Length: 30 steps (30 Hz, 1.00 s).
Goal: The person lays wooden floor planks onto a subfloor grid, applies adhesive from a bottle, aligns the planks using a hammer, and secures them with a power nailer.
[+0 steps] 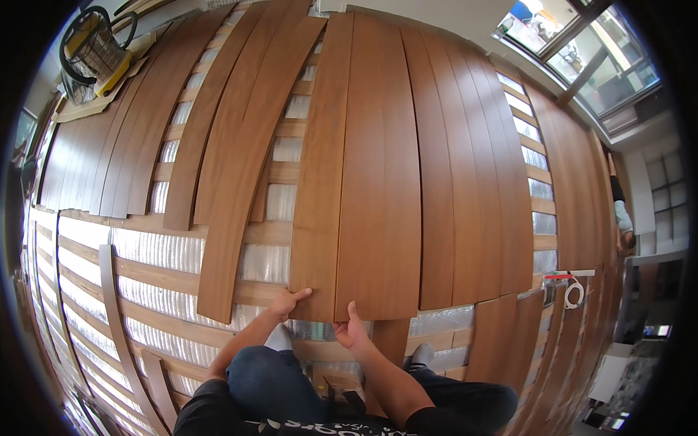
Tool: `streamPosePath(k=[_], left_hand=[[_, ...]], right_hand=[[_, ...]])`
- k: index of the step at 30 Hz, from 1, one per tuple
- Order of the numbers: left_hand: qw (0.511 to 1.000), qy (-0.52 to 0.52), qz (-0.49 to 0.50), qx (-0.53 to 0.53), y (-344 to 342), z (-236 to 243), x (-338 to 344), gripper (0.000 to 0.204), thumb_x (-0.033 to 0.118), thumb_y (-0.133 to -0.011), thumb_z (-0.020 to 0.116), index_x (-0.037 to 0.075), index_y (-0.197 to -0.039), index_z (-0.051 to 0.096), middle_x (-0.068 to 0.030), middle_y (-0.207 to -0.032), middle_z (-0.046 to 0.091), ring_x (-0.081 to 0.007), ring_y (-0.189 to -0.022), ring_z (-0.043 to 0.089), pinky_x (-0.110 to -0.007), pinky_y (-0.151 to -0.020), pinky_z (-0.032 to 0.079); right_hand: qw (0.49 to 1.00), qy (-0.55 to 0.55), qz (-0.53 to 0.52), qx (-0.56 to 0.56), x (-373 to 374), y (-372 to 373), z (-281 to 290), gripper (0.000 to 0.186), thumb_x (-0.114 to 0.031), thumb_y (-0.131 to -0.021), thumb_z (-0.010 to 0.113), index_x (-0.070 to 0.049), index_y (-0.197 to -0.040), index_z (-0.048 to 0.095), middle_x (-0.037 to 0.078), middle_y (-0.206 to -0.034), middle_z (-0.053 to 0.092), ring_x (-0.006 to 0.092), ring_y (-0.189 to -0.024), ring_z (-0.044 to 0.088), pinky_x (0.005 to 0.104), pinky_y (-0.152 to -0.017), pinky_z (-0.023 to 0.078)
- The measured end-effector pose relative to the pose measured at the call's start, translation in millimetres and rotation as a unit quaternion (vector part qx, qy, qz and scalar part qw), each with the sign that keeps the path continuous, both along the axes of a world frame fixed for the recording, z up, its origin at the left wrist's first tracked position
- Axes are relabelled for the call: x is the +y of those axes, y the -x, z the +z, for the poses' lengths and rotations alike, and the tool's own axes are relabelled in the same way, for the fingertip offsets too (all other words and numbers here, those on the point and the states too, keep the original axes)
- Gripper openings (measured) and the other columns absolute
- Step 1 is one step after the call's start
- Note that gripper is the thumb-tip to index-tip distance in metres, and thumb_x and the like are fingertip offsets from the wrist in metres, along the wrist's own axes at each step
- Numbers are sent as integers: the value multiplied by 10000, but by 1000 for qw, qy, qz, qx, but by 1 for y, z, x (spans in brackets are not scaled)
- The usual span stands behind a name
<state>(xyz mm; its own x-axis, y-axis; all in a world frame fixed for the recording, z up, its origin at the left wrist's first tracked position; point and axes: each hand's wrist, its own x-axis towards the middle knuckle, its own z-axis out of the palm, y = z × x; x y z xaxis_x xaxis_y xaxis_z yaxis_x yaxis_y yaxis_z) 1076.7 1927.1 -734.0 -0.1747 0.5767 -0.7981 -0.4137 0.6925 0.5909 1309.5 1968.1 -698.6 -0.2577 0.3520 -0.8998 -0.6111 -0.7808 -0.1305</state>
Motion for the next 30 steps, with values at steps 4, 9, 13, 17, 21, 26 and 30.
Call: streamPosePath(k=[4,9,13,17,21,26,30], left_hand=[[1000,4,-8,-15,-4,68,7,633,341,-839,859,-110,-1229,648,-171,-1138,718,-235,-979,703,-355,-819,573],[992,-10,-35,121,58,103,-15,543,265,-846,851,-114,-1192,673,-171,-1107,735,-234,-979,713,-352,-839,576],[991,-85,0,106,91,117,-53,628,277,-859,842,-134,-1273,607,-213,-1177,704,-243,-1065,688,-344,-922,551],[978,-81,3,190,104,134,-60,732,349,-876,821,-137,-1343,538,-222,-1238,677,-252,-1128,664,-354,-974,528],[969,-51,-66,232,101,151,-58,767,447,-905,765,-131,-1351,528,-228,-1242,673,-258,-1134,661,-354,-989,515],[993,18,-99,63,124,152,-32,704,505,-945,685,-97,-1299,604,-212,-1192,699,-240,-1074,687,-369,-903,548],[996,-66,61,26,146,149,27,680,500,-954,668,-109,-1252,625,-237,-1136,714,-268,-1042,702,-383,-860,560]], right_hand=[[998,-3,-8,-60,-4,-10,-1,414,-376,-934,748,-151,-1253,612,33,-1158,695,237,-1021,672,374,-869,588],[997,-27,-45,-56,6,-49,-20,426,-378,-931,752,-116,-1234,608,46,-1135,692,243,-992,669,395,-828,599],[998,13,45,-48,11,-53,-32,499,-460,-963,694,-68,-1248,577,115,-1071,707,291,-944,693,429,-847,597],[941,30,325,-84,-5,-10,-25,639,-608,-1028,472,-20,-1268,544,164,-1156,710,340,-962,716,456,-878,574],[936,-81,339,47,-8,81,31,594,-561,-1026,525,-27,-1285,556,154,-1217,699,283,-1088,682,408,-943,538],[884,-344,302,-95,-18,161,69,560,-355,-980,702,49,-1341,560,136,-1276,658,223,-1160,614,356,-1014,483],[865,-374,306,-137,-52,170,101,518,-301,-970,721,69,-1298,568,152,-1231,676,234,-1119,634,345,-985,497]])
